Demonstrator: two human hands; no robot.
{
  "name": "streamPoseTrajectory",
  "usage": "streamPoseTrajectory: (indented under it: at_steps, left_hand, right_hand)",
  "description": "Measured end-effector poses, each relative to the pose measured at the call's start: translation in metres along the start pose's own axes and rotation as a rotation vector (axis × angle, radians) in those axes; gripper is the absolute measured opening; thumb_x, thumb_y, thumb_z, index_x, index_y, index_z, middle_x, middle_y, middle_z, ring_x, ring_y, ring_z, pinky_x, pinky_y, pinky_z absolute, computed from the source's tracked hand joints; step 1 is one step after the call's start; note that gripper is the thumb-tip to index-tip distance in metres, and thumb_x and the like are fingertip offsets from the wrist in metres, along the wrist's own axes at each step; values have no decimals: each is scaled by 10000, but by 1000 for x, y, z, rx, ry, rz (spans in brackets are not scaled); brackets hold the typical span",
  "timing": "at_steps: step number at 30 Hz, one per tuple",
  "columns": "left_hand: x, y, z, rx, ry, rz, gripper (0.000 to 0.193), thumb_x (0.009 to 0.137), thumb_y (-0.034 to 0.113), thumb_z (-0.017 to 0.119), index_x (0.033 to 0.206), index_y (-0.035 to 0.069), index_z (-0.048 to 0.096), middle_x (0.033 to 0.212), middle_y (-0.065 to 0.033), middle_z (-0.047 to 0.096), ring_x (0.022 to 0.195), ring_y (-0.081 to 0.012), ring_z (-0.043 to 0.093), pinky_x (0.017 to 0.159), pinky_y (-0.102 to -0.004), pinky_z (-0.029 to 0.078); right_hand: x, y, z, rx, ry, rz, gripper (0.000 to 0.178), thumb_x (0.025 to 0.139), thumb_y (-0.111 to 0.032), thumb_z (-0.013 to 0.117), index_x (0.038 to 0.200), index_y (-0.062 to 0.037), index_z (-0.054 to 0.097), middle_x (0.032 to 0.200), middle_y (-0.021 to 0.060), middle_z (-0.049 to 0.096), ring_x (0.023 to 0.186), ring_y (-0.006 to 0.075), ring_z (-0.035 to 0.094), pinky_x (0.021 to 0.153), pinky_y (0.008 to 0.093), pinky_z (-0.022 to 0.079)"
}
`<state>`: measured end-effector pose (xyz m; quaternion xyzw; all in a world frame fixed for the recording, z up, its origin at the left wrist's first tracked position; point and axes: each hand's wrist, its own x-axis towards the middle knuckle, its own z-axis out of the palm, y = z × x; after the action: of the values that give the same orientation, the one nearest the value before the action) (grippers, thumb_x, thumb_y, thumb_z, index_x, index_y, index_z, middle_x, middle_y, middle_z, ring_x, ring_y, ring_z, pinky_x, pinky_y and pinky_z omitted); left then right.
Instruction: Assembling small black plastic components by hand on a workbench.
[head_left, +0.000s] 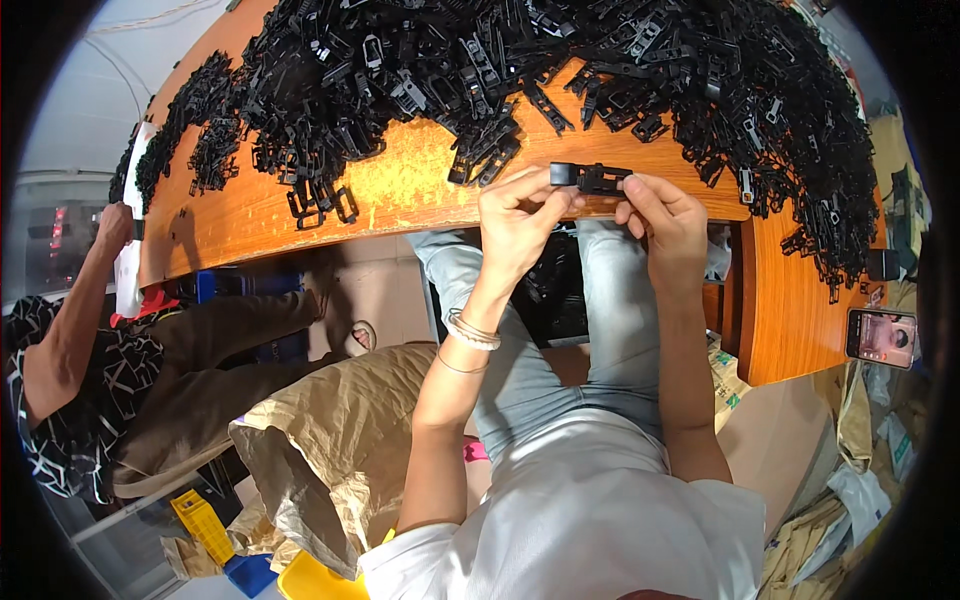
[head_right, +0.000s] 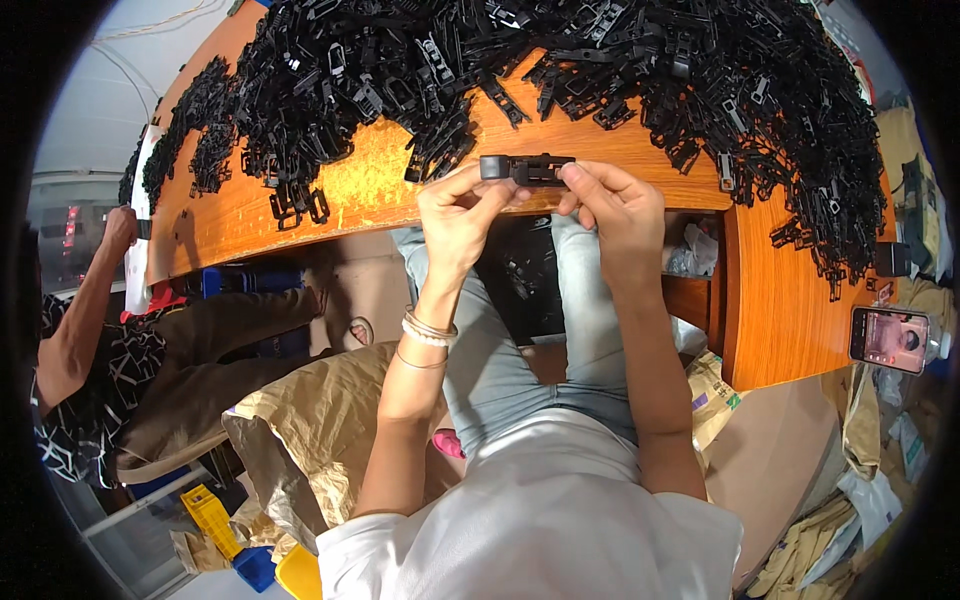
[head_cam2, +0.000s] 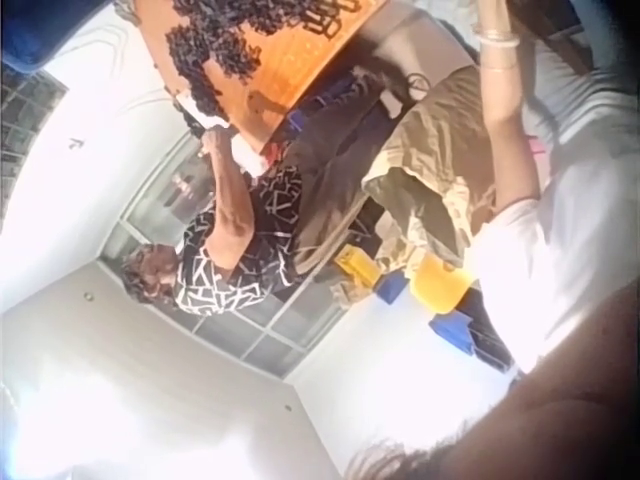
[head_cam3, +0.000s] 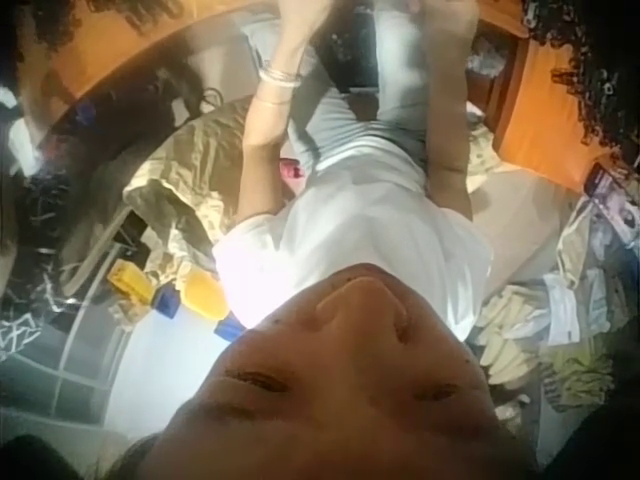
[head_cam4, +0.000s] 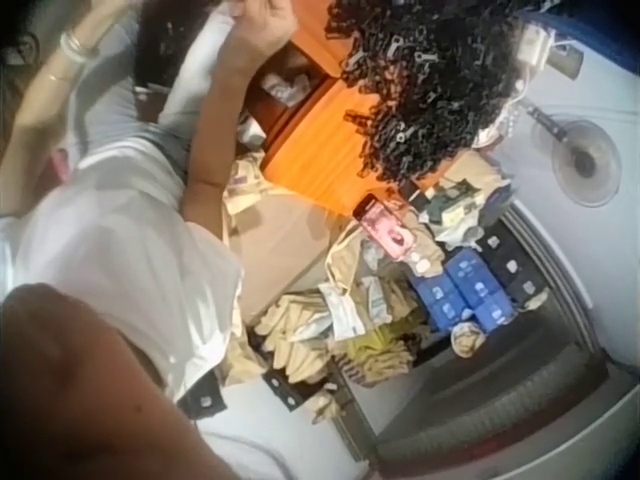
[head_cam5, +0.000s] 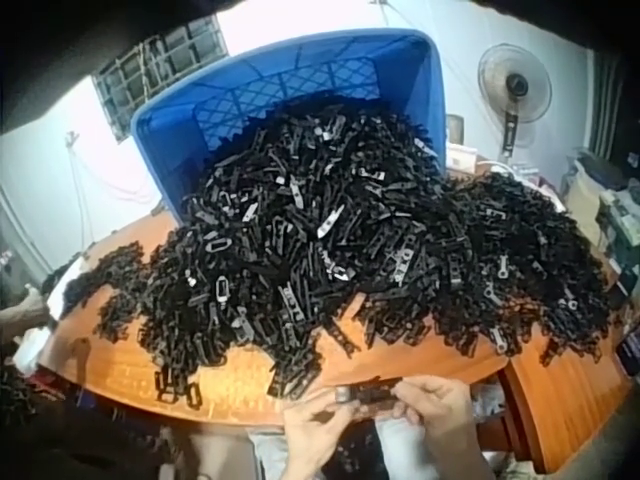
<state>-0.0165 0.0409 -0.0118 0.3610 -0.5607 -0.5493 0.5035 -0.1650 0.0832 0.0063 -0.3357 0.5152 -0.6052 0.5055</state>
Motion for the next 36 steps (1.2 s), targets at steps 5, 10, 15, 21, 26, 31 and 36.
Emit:
streamPoseTrajectory:
  at_steps: [5, 10, 15, 21, 26, 31, 36]
  left_hand:
    - [-2, 4, 1, -44, -35, 3, 123, 746, -66, 548, 831, -42, 634, 720, -51, 611, 665, -96, 602, 594, -184, 473]
    - [-6, 0, -1, 134, -48, 31, 93, 750, -17, 577, 823, -36, 632, 719, -31, 614, 599, -74, 556, 545, -183, 437]
    - [-2, 14, -2, -79, -178, -208, 77, 760, 58, 636, 764, -15, 611, 697, 5, 577, 569, -45, 493, 497, -189, 384]
    - [-2, 13, -2, -139, -230, -151, 122, 785, 96, 619, 714, 0, 593, 603, 45, 469, 514, -38, 399, 446, -209, 312]
    - [17, 23, 1, -111, -289, -160, 172, 799, 111, 602, 679, -10, 580, 592, 15, 466, 518, -49, 412, 445, -221, 318]
    - [94, 19, -14, 729, 9, 441, 133, 732, 85, 603, 727, -48, 607, 737, -155, 587, 658, -264, 591, 587, -346, 461]
    - [133, 9, -27, 1396, 19, 404, 147, 569, 56, 628, 689, -28, 638, 809, -229, 572, 765, -332, 595, 602, -380, 494]
  right_hand:
    - [-3, 2, -1, 24, 10, -20, 176, 828, -110, 558, 873, 53, 607, 623, 57, 566, 504, 47, 433, 457, 151, 308]
    - [-7, -1, 4, -84, 30, -25, 131, 800, -75, 584, 850, 41, 619, 625, 40, 554, 512, 38, 432, 453, 153, 300]
    - [-7, 13, 0, -231, -113, -220, 164, 725, 15, 645, 865, 88, 599, 747, 45, 545, 624, 55, 501, 518, 163, 363]
    - [-13, 6, 10, -64, -76, -152, 182, 763, 38, 575, 941, 76, 584, 758, 38, 542, 580, 59, 480, 477, 154, 343]
    - [-6, 8, 4, 18, -10, -117, 205, 799, -17, 562, 984, 68, 569, 757, 63, 570, 603, 76, 519, 483, 163, 363]
    - [11, 17, -13, 26, 43, -134, 236, 844, -68, 520, 1023, 86, 521, 820, 128, 613, 655, 108, 569, 509, 176, 409]
    - [14, 20, -11, -28, 38, -79, 231, 834, -62, 534, 1011, 87, 525, 818, 126, 612, 691, 110, 583, 513, 175, 419]
